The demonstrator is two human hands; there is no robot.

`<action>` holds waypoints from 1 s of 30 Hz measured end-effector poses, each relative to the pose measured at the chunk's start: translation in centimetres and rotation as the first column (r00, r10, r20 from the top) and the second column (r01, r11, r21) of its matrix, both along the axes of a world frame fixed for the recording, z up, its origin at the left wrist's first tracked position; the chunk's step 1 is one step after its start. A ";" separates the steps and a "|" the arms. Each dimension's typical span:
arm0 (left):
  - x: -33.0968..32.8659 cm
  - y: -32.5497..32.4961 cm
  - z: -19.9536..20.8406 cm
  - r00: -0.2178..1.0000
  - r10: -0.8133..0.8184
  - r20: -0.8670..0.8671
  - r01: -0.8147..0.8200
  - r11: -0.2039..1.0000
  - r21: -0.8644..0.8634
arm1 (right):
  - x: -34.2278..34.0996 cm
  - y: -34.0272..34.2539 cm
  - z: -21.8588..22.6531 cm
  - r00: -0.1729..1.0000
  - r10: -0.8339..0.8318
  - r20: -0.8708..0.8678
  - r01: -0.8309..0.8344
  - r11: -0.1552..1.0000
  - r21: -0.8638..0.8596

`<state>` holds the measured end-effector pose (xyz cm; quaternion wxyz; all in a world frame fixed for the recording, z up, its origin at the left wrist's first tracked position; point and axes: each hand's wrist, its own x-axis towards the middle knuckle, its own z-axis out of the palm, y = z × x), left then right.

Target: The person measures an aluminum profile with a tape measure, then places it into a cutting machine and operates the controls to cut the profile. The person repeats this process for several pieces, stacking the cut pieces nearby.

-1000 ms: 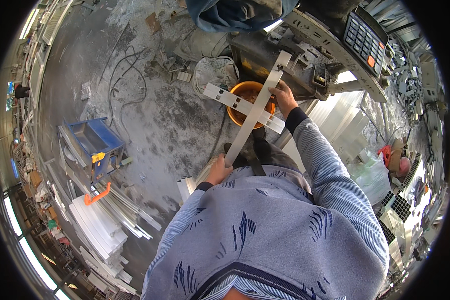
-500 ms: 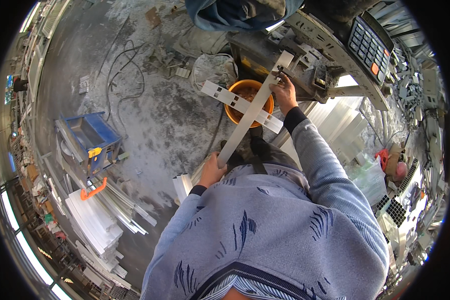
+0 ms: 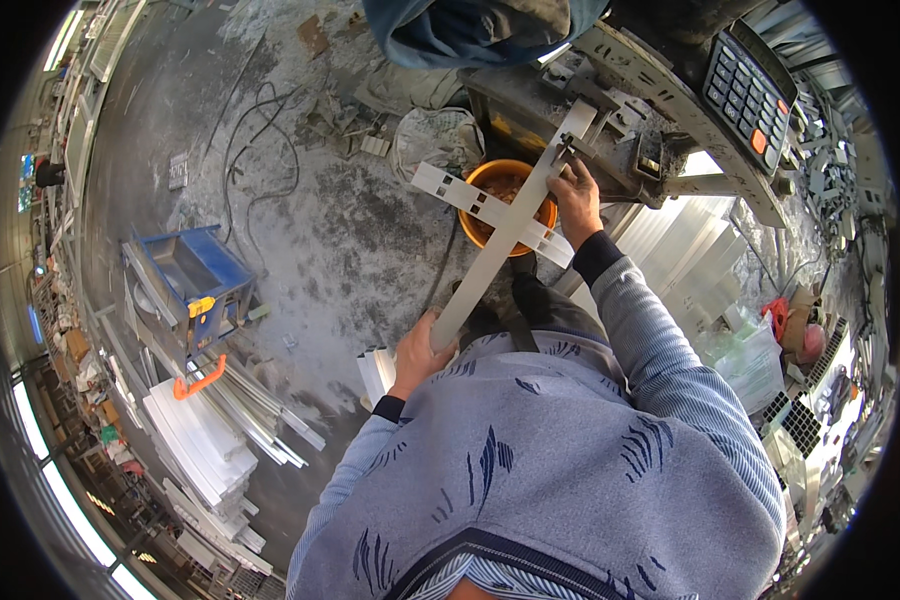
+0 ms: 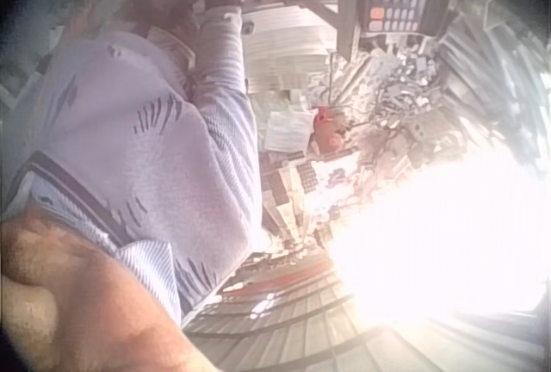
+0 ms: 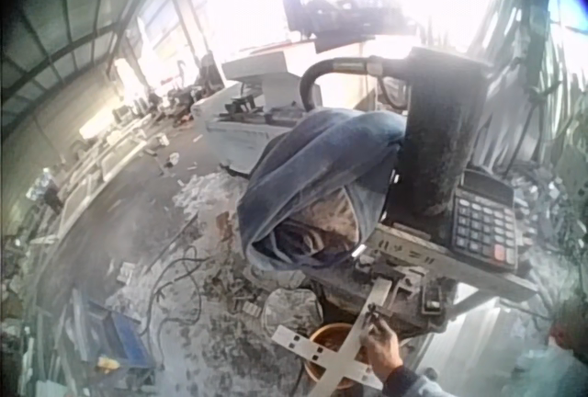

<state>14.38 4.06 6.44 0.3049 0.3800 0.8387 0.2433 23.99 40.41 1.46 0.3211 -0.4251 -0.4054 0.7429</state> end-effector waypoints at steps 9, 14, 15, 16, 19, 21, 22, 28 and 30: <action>0.2 0.6 2.0 0.997 0.057 0.054 -0.055 0.998 -0.028 | 0.4 -0.3 0.3 0.950 0.128 0.285 -0.223 0.917 0.332; -0.1 0.9 2.2 0.996 0.033 0.078 -0.028 0.997 -0.075 | 0.6 -0.5 -0.1 0.993 0.097 0.071 -0.097 0.995 -0.002; 0.0 0.8 2.2 0.999 0.029 0.043 -0.025 0.996 -0.081 | 0.5 -0.5 0.1 0.992 0.092 0.082 -0.092 0.996 0.000; 0.1 0.7 2.2 1.000 0.030 0.007 -0.030 0.998 -0.060 | 0.5 -0.5 0.3 0.992 0.086 0.092 -0.087 0.996 -0.001; 0.1 0.4 2.1 0.997 0.026 -0.075 -0.028 0.999 -0.023 | 0.2 -0.8 1.1 0.992 0.051 0.119 -0.055 0.998 0.029; -0.2 0.4 1.9 0.994 0.013 -0.106 -0.014 1.000 -0.013 | -0.1 -1.1 1.5 0.990 0.039 0.134 -0.047 0.997 0.056; -0.4 0.4 1.9 0.994 0.001 -0.113 -0.003 1.000 -0.013 | -0.2 -1.1 1.8 0.989 0.041 0.143 -0.051 0.997 0.065; 0.5 0.6 3.4 0.989 0.069 -0.132 -0.061 0.996 0.065 | 0.2 -1.1 2.5 0.999 0.017 0.033 -0.017 1.000 0.000; 0.7 0.8 3.4 0.992 0.086 -0.094 -0.080 0.995 0.061 | 0.3 -1.1 2.5 1.000 -0.017 0.001 0.017 0.999 -0.033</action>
